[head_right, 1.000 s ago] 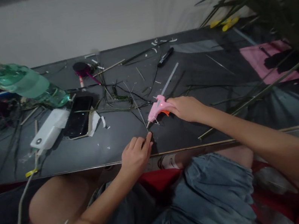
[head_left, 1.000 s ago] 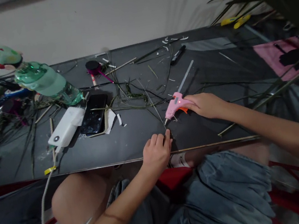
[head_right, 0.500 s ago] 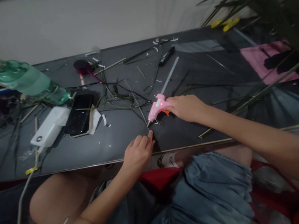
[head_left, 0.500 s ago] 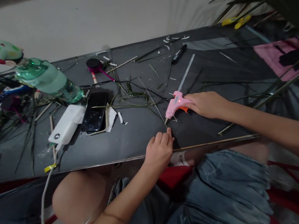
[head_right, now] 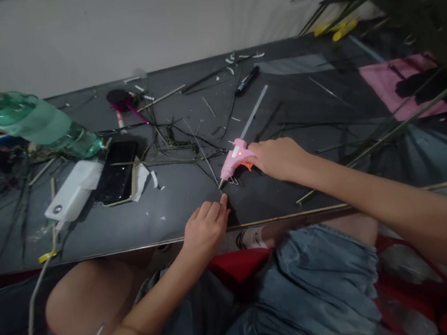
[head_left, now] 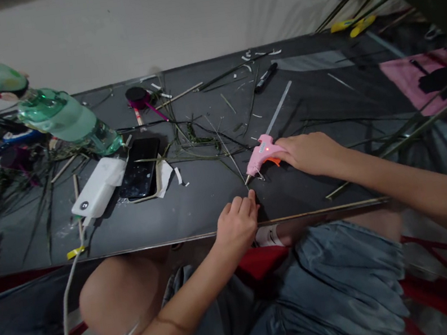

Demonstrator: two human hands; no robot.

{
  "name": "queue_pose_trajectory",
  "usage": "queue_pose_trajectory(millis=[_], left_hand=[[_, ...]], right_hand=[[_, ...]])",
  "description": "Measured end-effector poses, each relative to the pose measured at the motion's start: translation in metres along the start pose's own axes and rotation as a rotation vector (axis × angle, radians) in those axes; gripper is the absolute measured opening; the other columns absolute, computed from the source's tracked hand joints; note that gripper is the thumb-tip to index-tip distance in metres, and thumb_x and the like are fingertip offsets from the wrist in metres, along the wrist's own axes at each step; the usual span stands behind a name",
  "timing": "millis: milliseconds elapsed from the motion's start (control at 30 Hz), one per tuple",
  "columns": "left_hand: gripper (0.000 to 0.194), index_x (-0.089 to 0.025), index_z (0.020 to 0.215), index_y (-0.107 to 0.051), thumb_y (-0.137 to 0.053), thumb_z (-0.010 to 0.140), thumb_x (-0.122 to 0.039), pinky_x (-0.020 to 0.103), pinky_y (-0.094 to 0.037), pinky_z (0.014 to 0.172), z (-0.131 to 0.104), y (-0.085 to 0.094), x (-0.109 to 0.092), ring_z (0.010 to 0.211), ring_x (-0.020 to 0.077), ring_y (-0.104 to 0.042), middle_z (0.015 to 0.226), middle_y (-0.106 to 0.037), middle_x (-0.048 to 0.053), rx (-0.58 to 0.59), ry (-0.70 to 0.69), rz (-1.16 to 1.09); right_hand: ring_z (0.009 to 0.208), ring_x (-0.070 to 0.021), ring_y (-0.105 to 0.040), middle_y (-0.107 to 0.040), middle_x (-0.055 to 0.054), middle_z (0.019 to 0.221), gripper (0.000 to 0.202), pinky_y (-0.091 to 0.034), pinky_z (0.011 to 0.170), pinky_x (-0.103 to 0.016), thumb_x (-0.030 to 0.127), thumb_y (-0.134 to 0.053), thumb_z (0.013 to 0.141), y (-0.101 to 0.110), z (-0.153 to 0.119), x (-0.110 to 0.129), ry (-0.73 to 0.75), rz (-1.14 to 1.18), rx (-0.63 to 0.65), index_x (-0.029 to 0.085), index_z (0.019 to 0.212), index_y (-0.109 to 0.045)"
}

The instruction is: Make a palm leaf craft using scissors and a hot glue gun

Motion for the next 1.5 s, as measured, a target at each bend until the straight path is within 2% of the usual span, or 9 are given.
queue_pose_trajectory(millis=[133, 267, 400, 633, 800, 967, 1267, 1500], left_hand=[[0.031, -0.006, 0.125, -0.058, -0.049, 0.098, -0.018, 0.029, -0.045, 0.06, 0.0, -0.005, 0.001, 0.078, 0.0179, -0.058, 0.076, -0.058, 0.005, 0.06, 0.015, -0.06], [0.031, -0.005, 0.123, -0.059, -0.045, 0.099, -0.017, 0.03, -0.045, 0.059, 0.0, -0.004, 0.001, 0.077, 0.0174, -0.058, 0.076, -0.059, 0.006, 0.039, 0.015, -0.047], [0.031, -0.007, 0.125, -0.058, -0.046, 0.099, -0.017, 0.029, -0.045, 0.06, 0.001, -0.006, 0.002, 0.078, 0.0176, -0.058, 0.076, -0.058, 0.005, 0.08, 0.032, -0.086], [0.03, -0.005, 0.12, -0.061, -0.042, 0.1, -0.018, 0.029, -0.044, 0.059, 0.001, -0.002, 0.001, 0.075, 0.0169, -0.057, 0.074, -0.058, 0.005, -0.001, 0.023, -0.03], [0.029, -0.007, 0.121, -0.06, -0.046, 0.098, -0.018, 0.029, -0.045, 0.058, 0.001, -0.006, 0.004, 0.078, 0.0182, -0.058, 0.075, -0.058, 0.005, 0.045, 0.044, -0.106], [0.028, -0.008, 0.12, -0.06, -0.044, 0.099, -0.017, 0.029, -0.047, 0.059, 0.003, -0.006, 0.004, 0.078, 0.0177, -0.059, 0.075, -0.059, 0.006, 0.063, 0.056, -0.105], [0.024, -0.005, 0.112, -0.062, -0.046, 0.098, -0.015, 0.03, -0.044, 0.055, 0.004, 0.001, 0.001, 0.072, 0.0168, -0.058, 0.07, -0.058, 0.004, -0.057, 0.022, -0.031], [0.024, -0.007, 0.113, -0.063, -0.046, 0.098, -0.016, 0.03, -0.044, 0.056, 0.004, 0.002, 0.002, 0.071, 0.0164, -0.058, 0.071, -0.06, 0.004, -0.057, 0.032, -0.016]], right_hand=[[0.076, -0.0235, -0.066, -0.071, -0.014, 0.105, 0.05, -0.037, 0.06, -0.031, 0.05, -0.03, 0.098, 0.002, 0.001, 0.003, 0.013, -0.029, -0.017, 0.017, 0.113, -0.064], [0.079, -0.0255, -0.067, -0.07, -0.016, 0.109, 0.05, -0.037, 0.062, -0.031, 0.047, -0.028, 0.099, 0.009, 0.001, 0.007, -0.015, -0.08, -0.026, 0.016, 0.121, -0.061], [0.074, -0.0235, -0.066, -0.071, -0.016, 0.102, 0.049, -0.037, 0.062, -0.031, 0.048, -0.03, 0.098, 0.014, 0.0, 0.009, 0.015, -0.077, -0.036, 0.016, 0.116, -0.063], [0.08, -0.0248, -0.067, -0.07, -0.015, 0.11, 0.049, -0.035, 0.061, -0.031, 0.047, -0.03, 0.099, 0.015, 0.002, 0.009, 0.008, -0.114, -0.006, 0.015, 0.119, -0.061], [0.075, -0.0228, -0.065, -0.071, -0.015, 0.105, 0.049, -0.034, 0.061, -0.03, 0.05, -0.031, 0.098, 0.018, 0.002, 0.01, 0.037, -0.116, -0.047, 0.016, 0.115, -0.062], [0.078, -0.023, -0.065, -0.071, -0.016, 0.105, 0.047, -0.032, 0.063, -0.03, 0.049, -0.032, 0.099, 0.025, 0.0, 0.012, 0.028, -0.12, -0.08, 0.016, 0.113, -0.061], [0.081, -0.026, -0.066, -0.07, -0.017, 0.107, 0.047, -0.036, 0.065, -0.032, 0.046, -0.032, 0.099, 0.025, -0.001, 0.012, 0.02, -0.131, -0.039, 0.015, 0.117, -0.061], [0.083, -0.0287, -0.067, -0.069, -0.017, 0.11, 0.048, -0.04, 0.066, -0.035, 0.046, -0.03, 0.099, 0.021, -0.003, 0.009, 0.02, -0.116, -0.034, 0.015, 0.119, -0.061]])
Point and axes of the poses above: each hand's wrist, its own z-axis towards the middle knuckle, its own y-axis out of the back of the hand, x = y × z, the point moved 6 cm from there along z, towards the middle knuckle
